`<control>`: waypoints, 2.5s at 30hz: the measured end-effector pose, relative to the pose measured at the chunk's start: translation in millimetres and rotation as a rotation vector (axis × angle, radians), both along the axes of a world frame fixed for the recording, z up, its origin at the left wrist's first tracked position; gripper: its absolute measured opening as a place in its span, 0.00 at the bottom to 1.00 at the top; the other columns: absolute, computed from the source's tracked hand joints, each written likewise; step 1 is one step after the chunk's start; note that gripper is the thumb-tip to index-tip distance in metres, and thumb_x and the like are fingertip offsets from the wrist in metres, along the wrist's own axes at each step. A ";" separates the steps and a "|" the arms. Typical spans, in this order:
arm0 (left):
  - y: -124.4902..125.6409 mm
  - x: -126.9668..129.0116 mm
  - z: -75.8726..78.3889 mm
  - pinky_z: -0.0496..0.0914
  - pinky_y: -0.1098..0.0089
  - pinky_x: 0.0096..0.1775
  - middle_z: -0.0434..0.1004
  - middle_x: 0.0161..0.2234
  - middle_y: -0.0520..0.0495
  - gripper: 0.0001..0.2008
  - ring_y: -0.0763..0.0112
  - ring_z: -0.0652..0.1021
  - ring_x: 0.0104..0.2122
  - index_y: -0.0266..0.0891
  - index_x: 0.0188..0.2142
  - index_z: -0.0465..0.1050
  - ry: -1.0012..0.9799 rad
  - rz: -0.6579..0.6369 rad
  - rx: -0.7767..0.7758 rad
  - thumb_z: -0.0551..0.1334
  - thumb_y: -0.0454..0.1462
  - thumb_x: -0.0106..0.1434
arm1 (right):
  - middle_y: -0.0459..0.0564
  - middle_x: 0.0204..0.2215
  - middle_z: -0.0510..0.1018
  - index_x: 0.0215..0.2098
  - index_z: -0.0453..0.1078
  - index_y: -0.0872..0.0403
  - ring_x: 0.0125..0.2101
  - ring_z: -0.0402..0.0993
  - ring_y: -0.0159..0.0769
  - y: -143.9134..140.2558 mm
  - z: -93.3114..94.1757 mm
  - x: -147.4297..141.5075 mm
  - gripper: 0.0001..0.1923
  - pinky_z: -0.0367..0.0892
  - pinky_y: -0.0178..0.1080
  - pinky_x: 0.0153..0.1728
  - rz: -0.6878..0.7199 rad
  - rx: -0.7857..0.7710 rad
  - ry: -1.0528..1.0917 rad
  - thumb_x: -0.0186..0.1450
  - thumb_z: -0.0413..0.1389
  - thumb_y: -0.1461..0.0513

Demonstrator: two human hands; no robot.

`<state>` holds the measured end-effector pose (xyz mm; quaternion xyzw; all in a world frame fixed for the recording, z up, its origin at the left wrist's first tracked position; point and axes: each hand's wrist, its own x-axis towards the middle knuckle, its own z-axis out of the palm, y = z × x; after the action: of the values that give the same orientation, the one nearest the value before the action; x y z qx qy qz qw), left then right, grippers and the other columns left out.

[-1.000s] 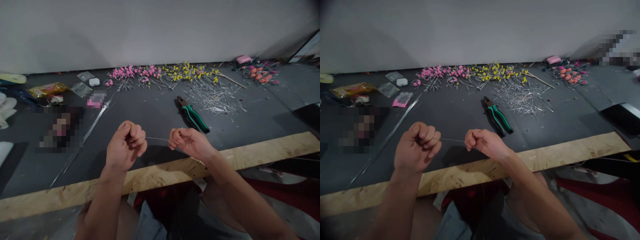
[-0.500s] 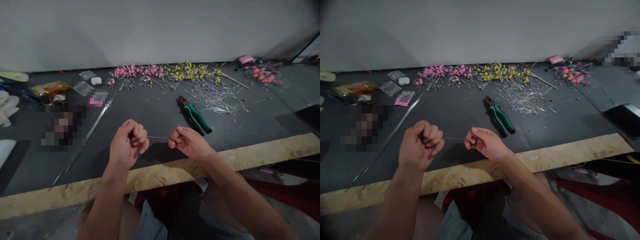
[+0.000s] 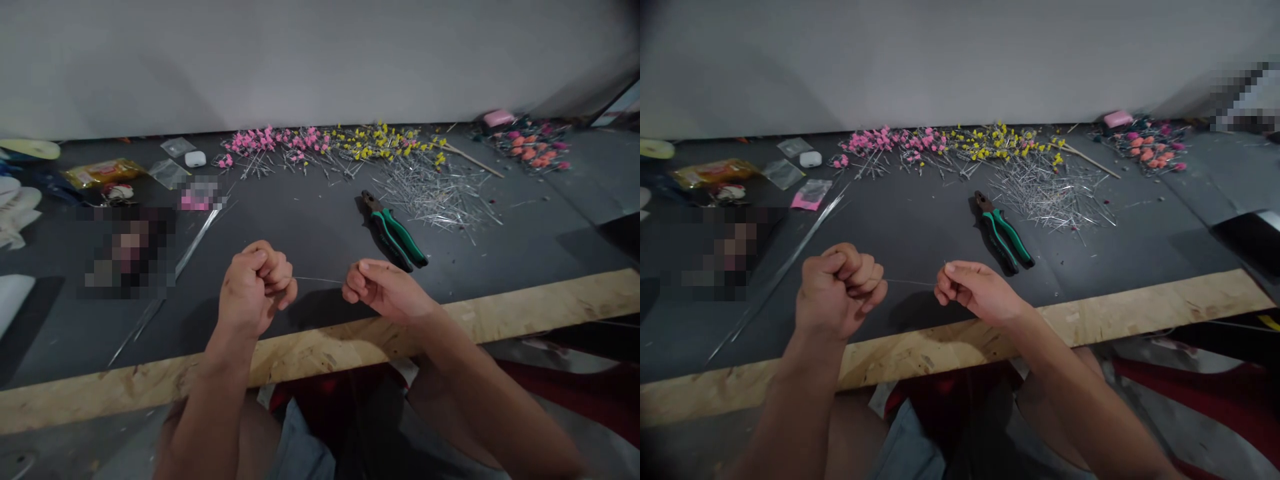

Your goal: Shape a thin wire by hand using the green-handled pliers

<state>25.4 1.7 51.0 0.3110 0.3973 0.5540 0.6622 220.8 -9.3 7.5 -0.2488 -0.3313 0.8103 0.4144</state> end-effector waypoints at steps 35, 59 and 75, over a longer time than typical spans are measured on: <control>-13.6 6.6 -18.1 0.70 0.74 0.28 0.69 0.22 0.51 0.10 0.76 0.73 0.24 0.36 0.25 0.70 -0.100 -0.302 -0.030 0.59 0.38 0.61 | 0.40 0.17 0.52 0.17 0.51 0.54 0.17 0.49 0.25 12.0 20.4 10.9 0.19 0.53 0.30 0.19 -0.272 -0.070 0.044 0.61 0.54 0.60; -7.4 2.6 -16.0 0.75 0.77 0.30 0.64 0.20 0.56 0.05 0.82 0.69 0.21 0.35 0.28 0.71 -0.187 -0.195 -0.048 0.64 0.36 0.58 | 0.43 0.20 0.74 0.32 0.70 0.54 0.17 0.67 0.27 12.5 12.6 25.3 0.07 0.60 0.32 0.17 -0.089 0.043 -0.020 0.57 0.58 0.59; -8.2 3.0 -19.8 0.76 0.75 0.32 0.72 0.22 0.53 0.03 0.81 0.73 0.22 0.35 0.31 0.75 -0.196 -0.256 -0.049 0.64 0.34 0.58 | 0.40 0.19 0.70 0.31 0.69 0.52 0.16 0.65 0.24 14.1 14.7 24.8 0.05 0.59 0.30 0.18 -0.191 0.079 0.038 0.58 0.60 0.60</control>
<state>28.5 -6.6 31.2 0.2872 0.3012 0.4828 0.7706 245.6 4.8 22.2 -0.2474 -0.3299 0.7579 0.5055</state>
